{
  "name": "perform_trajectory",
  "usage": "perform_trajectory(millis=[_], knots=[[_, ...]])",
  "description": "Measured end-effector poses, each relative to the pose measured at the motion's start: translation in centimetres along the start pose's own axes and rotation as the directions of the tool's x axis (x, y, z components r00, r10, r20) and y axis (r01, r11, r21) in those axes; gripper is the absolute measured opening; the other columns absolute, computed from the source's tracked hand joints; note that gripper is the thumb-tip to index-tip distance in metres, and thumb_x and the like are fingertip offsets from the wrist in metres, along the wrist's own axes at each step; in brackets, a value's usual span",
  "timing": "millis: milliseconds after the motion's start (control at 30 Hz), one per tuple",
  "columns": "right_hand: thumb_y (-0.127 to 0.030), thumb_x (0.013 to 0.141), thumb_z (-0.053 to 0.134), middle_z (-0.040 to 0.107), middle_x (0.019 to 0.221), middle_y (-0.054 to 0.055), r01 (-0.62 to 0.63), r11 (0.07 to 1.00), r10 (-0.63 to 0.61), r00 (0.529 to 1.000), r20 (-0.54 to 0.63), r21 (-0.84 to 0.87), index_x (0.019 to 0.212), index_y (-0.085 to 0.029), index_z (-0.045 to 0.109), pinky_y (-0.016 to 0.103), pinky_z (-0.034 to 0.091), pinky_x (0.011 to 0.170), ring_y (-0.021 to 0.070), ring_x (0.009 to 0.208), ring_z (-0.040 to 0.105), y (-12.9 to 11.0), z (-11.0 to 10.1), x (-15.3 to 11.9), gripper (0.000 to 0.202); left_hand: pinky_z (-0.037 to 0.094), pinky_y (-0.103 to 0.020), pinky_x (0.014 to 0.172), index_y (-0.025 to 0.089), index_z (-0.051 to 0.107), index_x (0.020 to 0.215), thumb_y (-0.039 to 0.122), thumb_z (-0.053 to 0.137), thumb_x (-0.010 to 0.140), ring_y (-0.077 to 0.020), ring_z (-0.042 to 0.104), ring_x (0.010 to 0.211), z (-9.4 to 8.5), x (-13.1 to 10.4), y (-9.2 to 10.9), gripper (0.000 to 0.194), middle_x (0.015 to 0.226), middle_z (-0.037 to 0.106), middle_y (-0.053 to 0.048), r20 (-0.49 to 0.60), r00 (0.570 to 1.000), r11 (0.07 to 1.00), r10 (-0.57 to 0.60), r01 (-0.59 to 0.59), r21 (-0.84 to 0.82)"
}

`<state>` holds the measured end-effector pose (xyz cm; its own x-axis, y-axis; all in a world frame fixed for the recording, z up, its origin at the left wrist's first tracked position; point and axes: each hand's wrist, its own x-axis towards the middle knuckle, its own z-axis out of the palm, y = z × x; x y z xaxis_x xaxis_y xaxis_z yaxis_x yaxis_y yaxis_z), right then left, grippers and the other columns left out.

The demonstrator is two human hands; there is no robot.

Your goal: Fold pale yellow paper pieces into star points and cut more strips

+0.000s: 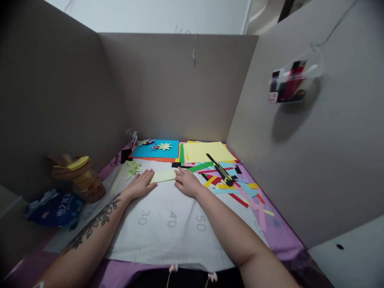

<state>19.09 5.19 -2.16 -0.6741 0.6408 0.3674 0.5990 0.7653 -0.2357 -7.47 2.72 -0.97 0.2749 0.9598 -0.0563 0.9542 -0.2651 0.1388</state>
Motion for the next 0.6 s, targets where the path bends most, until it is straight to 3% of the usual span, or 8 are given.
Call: perform_trajectory(millis=[233,300,367,433,500,600], knots=[[-0.025,0.085,0.050,0.048,0.135,0.012,0.046,0.999,-0.045,0.998,0.050,-0.025,0.115,-0.019,0.061,0.051,0.033,0.101,0.0310,0.131,0.034,1.3,0.2,0.1,0.032,0.019,-0.051,0.107,0.016,0.038,0.137,0.053,0.043,0.083,-0.0300,0.022,0.137,0.1,0.1,-0.4,0.065,0.148,0.029,-0.014,-0.082,0.996,0.995,0.038,-0.046,-0.093],[-0.020,0.084,0.050,0.054,0.129,0.011,0.073,0.997,-0.073,0.997,-0.018,0.031,0.114,-0.019,0.061,0.049,0.035,0.100,0.0287,0.126,0.042,1.3,0.4,0.2,0.033,0.023,-0.047,0.106,0.020,0.050,0.129,0.046,0.046,0.083,-0.0288,0.033,0.132,0.0,0.1,-0.6,0.053,0.141,0.043,-0.012,-0.146,0.987,0.985,0.065,-0.087,-0.150],[-0.016,0.083,0.048,0.062,0.117,0.010,0.080,0.986,-0.056,0.985,-0.161,0.145,0.109,-0.020,0.064,0.043,0.041,0.095,0.0242,0.112,0.053,1.1,0.4,0.3,0.030,0.031,-0.041,0.102,0.022,0.060,0.117,0.038,0.045,0.085,-0.0262,0.048,0.120,-0.2,0.0,-0.7,0.039,0.125,0.059,-0.010,-0.211,0.975,0.968,0.070,-0.118,-0.221],[-0.016,0.082,0.047,0.066,0.103,0.008,0.049,0.954,0.054,0.942,-0.331,0.295,0.098,-0.021,0.066,0.039,0.046,0.088,0.0210,0.098,0.060,0.8,0.3,0.4,0.025,0.040,-0.034,0.092,0.023,0.067,0.105,0.035,0.044,0.085,-0.0241,0.059,0.103,-0.6,-0.1,-0.6,0.032,0.107,0.069,-0.007,-0.267,0.963,0.944,0.042,-0.126,-0.306],[-0.018,0.080,0.050,0.066,0.094,0.007,-0.009,0.882,0.247,0.860,-0.447,0.471,0.092,-0.021,0.063,0.036,0.048,0.082,0.0198,0.090,0.061,0.5,0.1,0.6,0.018,0.044,-0.030,0.080,0.021,0.069,0.095,0.035,0.046,0.083,-0.0226,0.063,0.089,-1.0,-0.4,-0.3,0.030,0.094,0.071,-0.006,-0.331,0.943,0.897,-0.031,-0.120,-0.426],[-0.024,0.074,0.058,0.064,0.087,0.003,-0.055,0.638,0.536,0.748,-0.391,0.768,0.103,-0.021,0.050,0.031,0.049,0.070,0.0177,0.079,0.061,0.0,-0.2,0.8,0.030,0.045,-0.025,0.068,0.016,0.070,0.088,0.037,0.055,0.077,-0.0199,0.062,0.076,-1.5,-0.6,0.2,0.028,0.084,0.070,-0.005,-0.363,0.914,0.753,-0.180,-0.109,-0.649]])
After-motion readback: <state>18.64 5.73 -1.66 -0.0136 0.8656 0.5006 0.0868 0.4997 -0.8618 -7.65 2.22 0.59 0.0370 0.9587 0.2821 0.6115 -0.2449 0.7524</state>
